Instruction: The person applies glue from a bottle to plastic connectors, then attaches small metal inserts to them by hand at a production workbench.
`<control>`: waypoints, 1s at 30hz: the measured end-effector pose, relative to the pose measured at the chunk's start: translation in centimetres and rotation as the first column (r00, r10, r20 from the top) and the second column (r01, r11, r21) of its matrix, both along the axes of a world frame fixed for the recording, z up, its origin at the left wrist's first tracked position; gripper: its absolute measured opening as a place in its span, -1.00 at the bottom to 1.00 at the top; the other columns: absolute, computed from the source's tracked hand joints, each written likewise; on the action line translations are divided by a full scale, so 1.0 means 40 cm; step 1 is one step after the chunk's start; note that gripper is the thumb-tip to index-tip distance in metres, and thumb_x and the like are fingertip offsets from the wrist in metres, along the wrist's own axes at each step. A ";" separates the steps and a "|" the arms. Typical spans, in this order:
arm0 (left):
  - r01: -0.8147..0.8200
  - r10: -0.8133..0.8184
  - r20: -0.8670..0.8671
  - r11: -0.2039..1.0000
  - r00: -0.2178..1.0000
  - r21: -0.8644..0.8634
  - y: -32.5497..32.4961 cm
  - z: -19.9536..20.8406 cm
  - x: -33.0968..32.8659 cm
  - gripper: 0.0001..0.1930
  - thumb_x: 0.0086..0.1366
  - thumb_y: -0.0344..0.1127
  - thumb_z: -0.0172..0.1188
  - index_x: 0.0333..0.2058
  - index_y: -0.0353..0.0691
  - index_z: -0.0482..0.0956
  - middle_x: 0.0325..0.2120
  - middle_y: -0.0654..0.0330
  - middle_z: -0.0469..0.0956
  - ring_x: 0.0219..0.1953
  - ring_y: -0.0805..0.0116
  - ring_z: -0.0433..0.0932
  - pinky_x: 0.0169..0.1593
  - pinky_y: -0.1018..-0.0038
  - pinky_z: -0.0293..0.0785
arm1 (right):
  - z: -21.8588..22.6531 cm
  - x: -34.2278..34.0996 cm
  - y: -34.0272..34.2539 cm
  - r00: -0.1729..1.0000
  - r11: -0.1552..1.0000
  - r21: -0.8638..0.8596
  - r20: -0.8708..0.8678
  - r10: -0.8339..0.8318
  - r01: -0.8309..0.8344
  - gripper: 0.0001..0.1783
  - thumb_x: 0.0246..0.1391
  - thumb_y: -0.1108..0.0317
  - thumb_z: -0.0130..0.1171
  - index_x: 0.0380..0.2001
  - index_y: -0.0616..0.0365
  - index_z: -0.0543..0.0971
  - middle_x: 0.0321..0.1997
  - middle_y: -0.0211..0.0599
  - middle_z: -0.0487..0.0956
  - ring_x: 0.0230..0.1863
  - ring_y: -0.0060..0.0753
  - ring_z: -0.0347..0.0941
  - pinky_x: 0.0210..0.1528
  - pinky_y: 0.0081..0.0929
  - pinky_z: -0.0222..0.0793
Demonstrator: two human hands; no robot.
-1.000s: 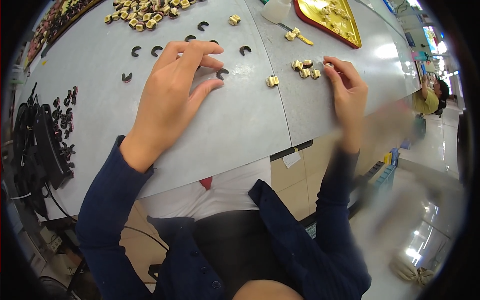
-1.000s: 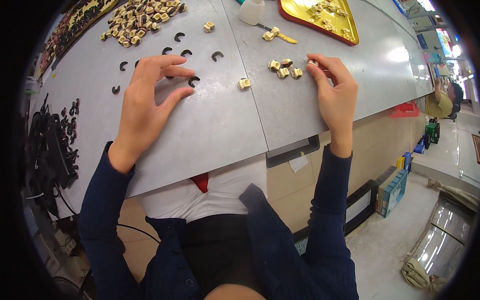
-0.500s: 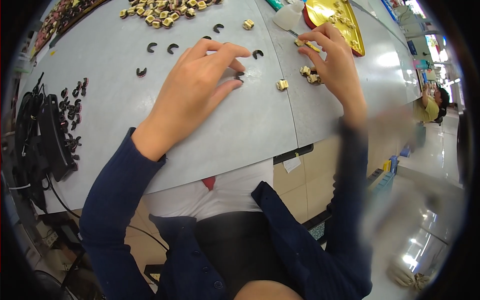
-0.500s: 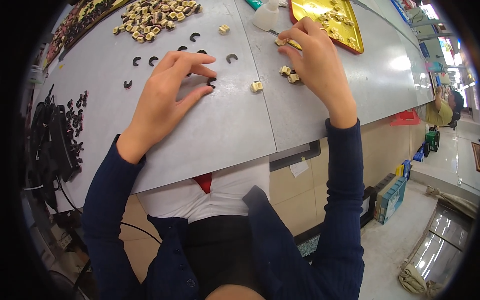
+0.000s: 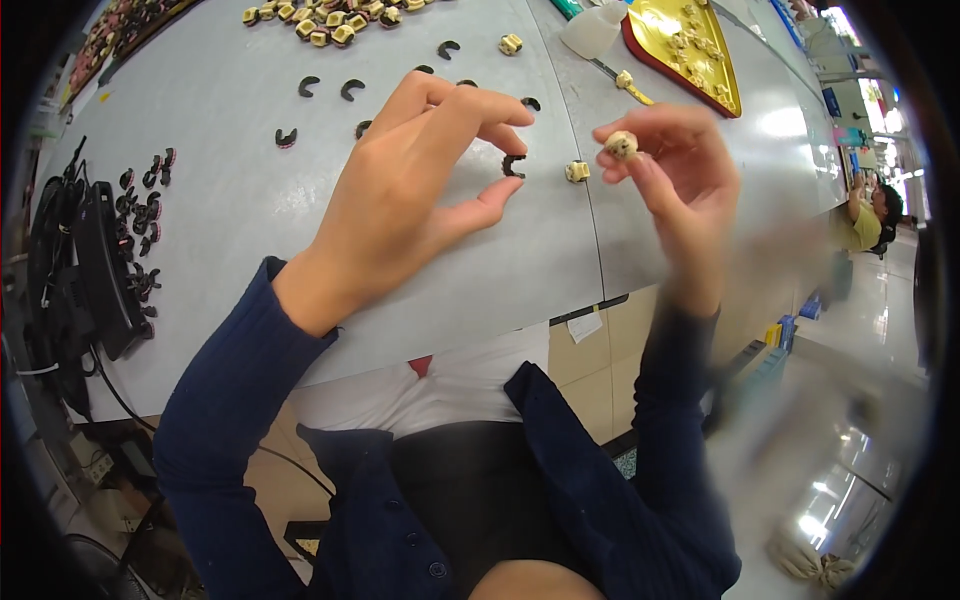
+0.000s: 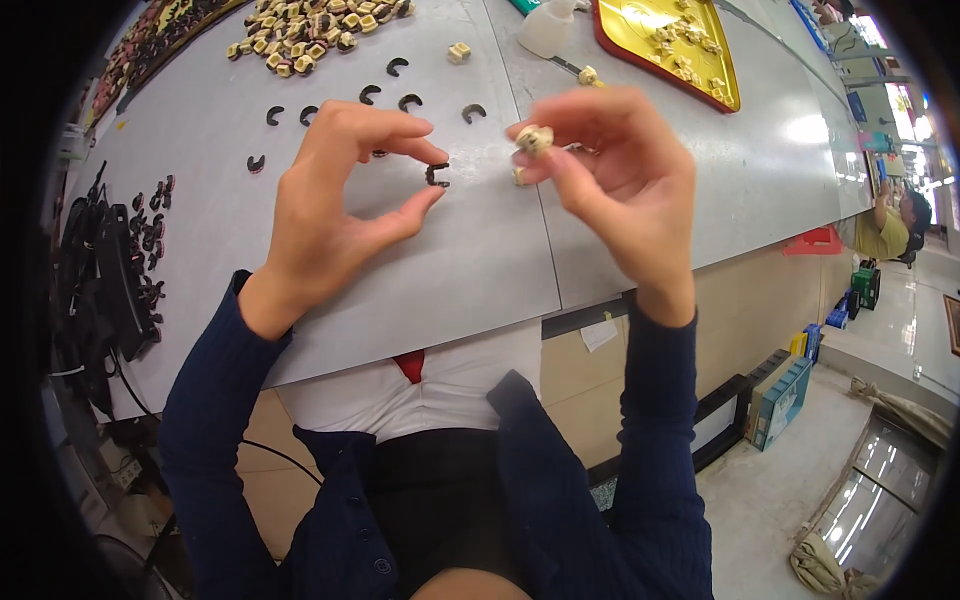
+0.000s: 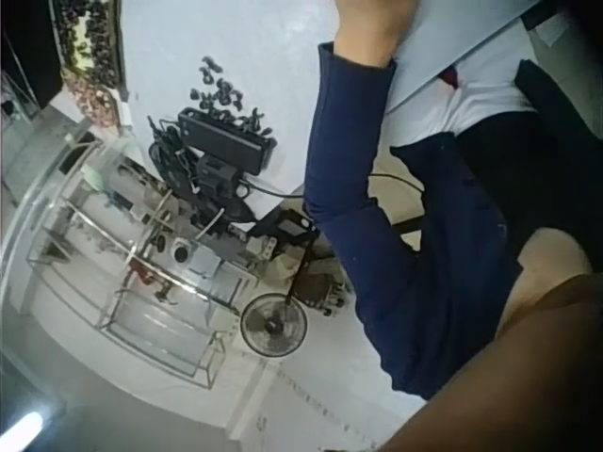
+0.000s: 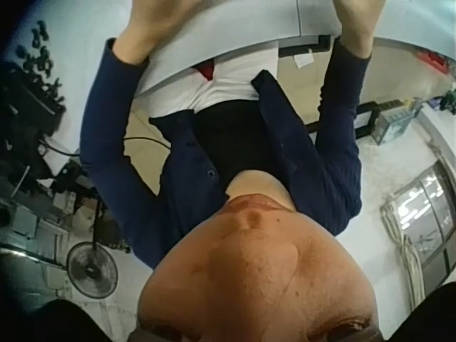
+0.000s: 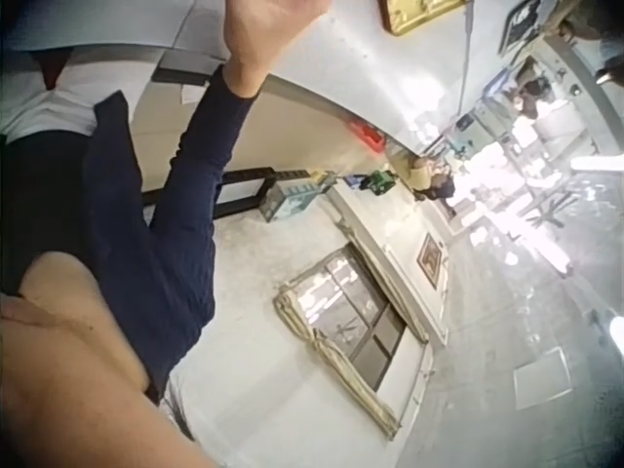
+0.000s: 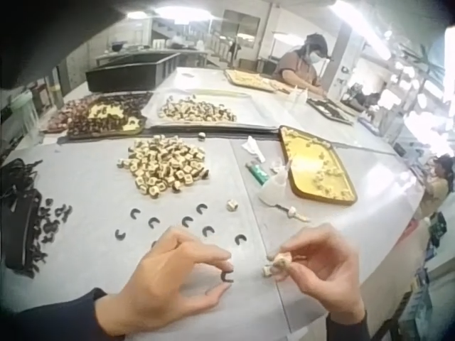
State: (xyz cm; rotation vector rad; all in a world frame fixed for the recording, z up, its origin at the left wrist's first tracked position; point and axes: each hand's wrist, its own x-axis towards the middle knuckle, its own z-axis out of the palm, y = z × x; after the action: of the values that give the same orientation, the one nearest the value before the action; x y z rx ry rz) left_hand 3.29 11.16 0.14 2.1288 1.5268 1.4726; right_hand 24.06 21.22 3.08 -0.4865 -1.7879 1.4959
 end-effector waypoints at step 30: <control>-0.169 0.177 -0.047 0.976 0.983 0.134 -0.021 0.004 0.003 -0.56 -0.05 -0.47 0.42 -0.19 -0.21 0.41 -0.32 0.21 0.58 -0.25 0.34 0.44 -0.31 0.48 0.37 | -0.039 -0.025 -0.072 0.994 0.895 -0.435 -0.081 0.071 -0.100 -0.54 0.13 0.37 0.21 0.03 0.43 0.43 -0.09 -0.09 0.55 -0.06 -0.36 0.49 0.06 -0.48 0.39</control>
State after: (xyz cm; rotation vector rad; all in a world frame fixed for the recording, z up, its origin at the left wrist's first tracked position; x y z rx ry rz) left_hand 3.40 10.33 0.30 2.1763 1.7216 1.6200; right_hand 23.07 18.33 1.54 -0.5772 -1.4323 1.9683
